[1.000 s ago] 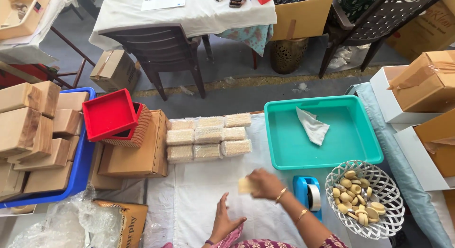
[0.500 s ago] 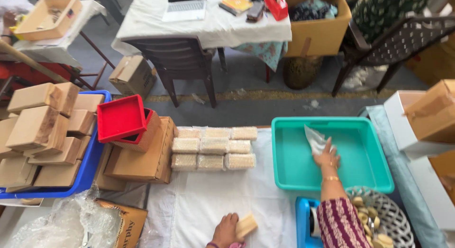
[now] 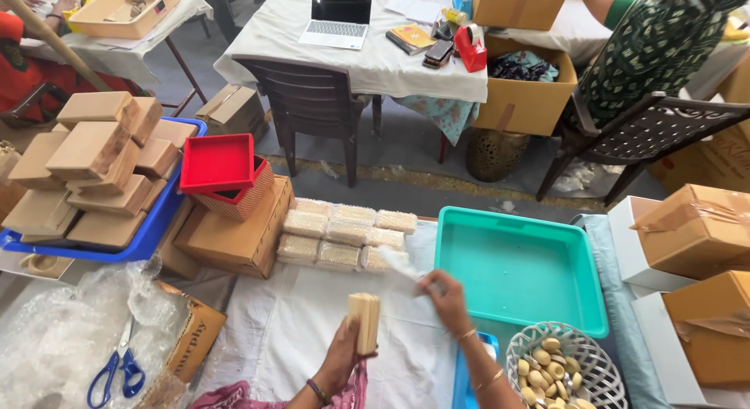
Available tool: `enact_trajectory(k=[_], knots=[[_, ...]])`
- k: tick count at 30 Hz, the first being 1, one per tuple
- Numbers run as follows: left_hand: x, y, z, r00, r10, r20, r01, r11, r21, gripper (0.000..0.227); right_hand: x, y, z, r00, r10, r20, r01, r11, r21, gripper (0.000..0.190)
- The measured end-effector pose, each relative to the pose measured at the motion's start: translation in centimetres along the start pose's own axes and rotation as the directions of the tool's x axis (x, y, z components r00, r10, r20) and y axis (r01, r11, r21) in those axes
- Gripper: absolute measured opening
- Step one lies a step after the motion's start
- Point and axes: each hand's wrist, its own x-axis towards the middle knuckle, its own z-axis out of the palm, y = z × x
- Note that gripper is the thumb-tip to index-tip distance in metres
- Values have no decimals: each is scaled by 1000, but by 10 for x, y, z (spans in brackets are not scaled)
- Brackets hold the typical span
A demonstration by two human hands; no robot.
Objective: The person wraps small wooden items in bubble wrap and secures them with tape. She wipes the wooden items with a cloth before wrapping them and stacks the finished packages on the table.
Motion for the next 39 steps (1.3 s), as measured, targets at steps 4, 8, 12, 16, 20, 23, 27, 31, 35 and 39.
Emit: enact_trajectory(k=[4, 8, 12, 16, 20, 23, 27, 31, 35, 39], knots=[[2, -3, -1, 956, 264, 131, -257, 964, -71, 58, -56, -90, 47, 996, -60, 62, 68, 989, -135, 20], [8, -38, -27, 805, 508, 307, -528, 849, -18, 56, -88, -159, 55, 867, -470, 168, 496, 846, -193, 29], [-24, -13, -9, 936, 236, 260, -117, 909, -401, 58, -106, -162, 57, 855, -436, 282, 499, 840, -213, 30], [-28, -15, -15, 900, 292, 324, -226, 947, -227, 51, -100, -176, 67, 820, -419, 389, 534, 806, -257, 19], [-61, 22, -17, 902, 239, 360, -90, 919, -384, 65, -84, -211, 92, 853, -466, 233, 507, 846, -164, 29], [-84, 35, -43, 922, 254, 292, -104, 890, -445, 75, -104, -201, 123, 850, -438, 294, 497, 852, -167, 24], [-80, 16, -84, 937, 286, 201, -167, 871, -461, 77, -119, -200, 158, 763, -501, 409, 598, 786, -153, 19], [-85, 13, -99, 957, 238, 167, -163, 914, -372, 74, -100, -213, 179, 771, -536, 344, 620, 756, -211, 12], [-99, 32, -110, 920, 371, 125, -306, 881, -362, 78, -117, -211, 195, 853, -490, 177, 519, 829, -208, 13], [-72, 7, -131, 917, 358, 175, -262, 873, -413, 81, -130, -223, 204, 764, -542, 350, 629, 746, -217, 13]])
